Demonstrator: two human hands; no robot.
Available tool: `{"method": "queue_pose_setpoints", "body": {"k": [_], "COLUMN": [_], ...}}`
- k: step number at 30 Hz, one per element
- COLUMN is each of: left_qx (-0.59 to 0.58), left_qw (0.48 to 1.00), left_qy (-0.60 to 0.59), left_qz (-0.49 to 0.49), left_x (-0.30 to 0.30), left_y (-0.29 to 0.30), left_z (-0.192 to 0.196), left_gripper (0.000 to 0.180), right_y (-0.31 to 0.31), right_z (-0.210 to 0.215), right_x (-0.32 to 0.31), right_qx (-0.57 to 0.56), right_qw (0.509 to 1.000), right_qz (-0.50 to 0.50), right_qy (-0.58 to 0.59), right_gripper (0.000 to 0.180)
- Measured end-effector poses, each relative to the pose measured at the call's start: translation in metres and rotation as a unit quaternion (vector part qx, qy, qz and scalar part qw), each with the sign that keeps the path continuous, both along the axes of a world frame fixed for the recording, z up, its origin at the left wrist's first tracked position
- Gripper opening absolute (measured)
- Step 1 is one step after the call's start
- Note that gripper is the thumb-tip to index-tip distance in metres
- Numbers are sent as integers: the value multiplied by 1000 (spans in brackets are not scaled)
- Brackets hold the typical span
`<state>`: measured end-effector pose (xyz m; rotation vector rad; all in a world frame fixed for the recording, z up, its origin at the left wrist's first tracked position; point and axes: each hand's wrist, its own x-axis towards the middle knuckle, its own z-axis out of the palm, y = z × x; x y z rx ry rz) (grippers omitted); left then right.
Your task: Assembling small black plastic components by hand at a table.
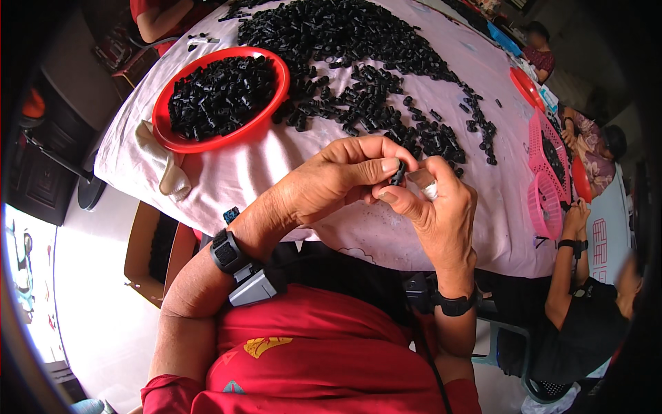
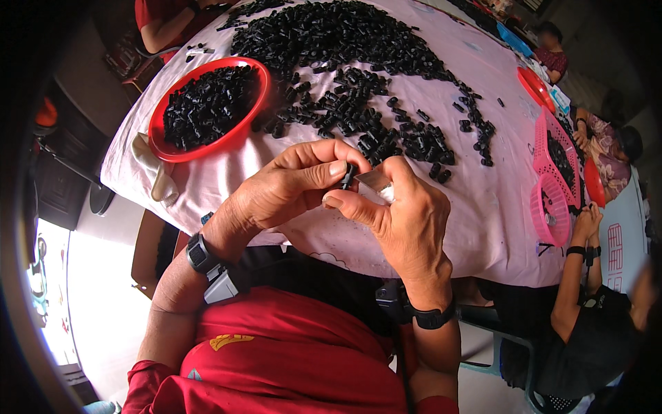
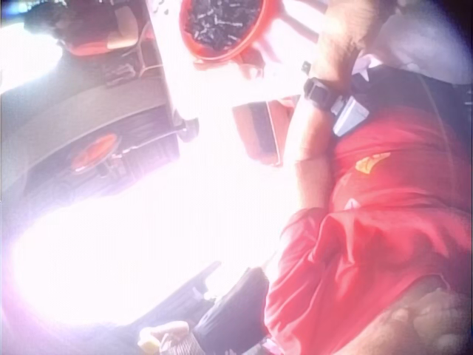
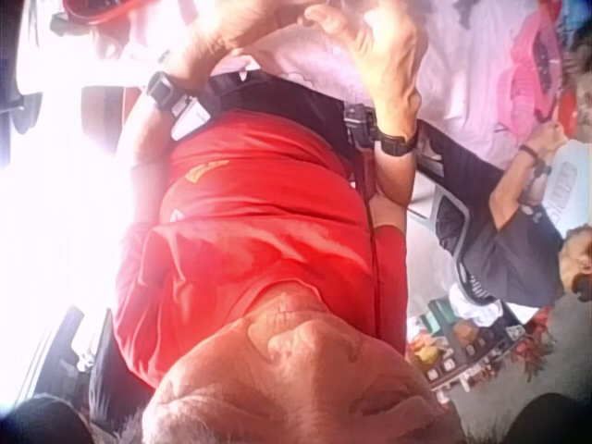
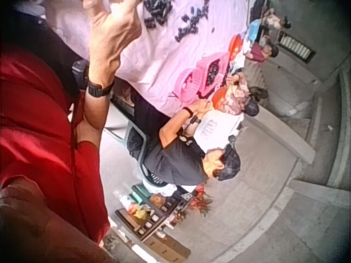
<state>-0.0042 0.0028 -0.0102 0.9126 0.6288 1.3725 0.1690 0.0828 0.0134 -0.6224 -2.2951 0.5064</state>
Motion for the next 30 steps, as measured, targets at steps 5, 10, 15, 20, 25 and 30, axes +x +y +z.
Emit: {"method": "queue_pose_setpoints", "body": {"k": [5,10,15,20,25,30], "left_qx": [2,-9,-9,-4,-10,-3], "left_qw": [1000,1000,1000,1000,999,1000], "left_qy": [3,24,21,31,31,28], "left_qz": [-8,3,3,3,-1,-5], "left_x": [1,1,1,1,1,0], "left_y": [0,1,0,0,0,0], "left_z": [0,-1,-1,-2,-2,-2], "left_gripper": [28,29,30,30,30,29], "right_y": [1,1,1,1,1,1], "right_z": [-1,1,0,0,0,-2], "right_x": [-1,0,-1,1,1,1], "right_qx": [18,56,83,81,71,65], "right_qw": [1000,998,996,995,995,997], "right_qz": [4,-13,-22,-32,-31,-25], "right_qy": [2,-29,-25,-56,-63,-45], "right_gripper": [60,62,62,64,64,64]}}
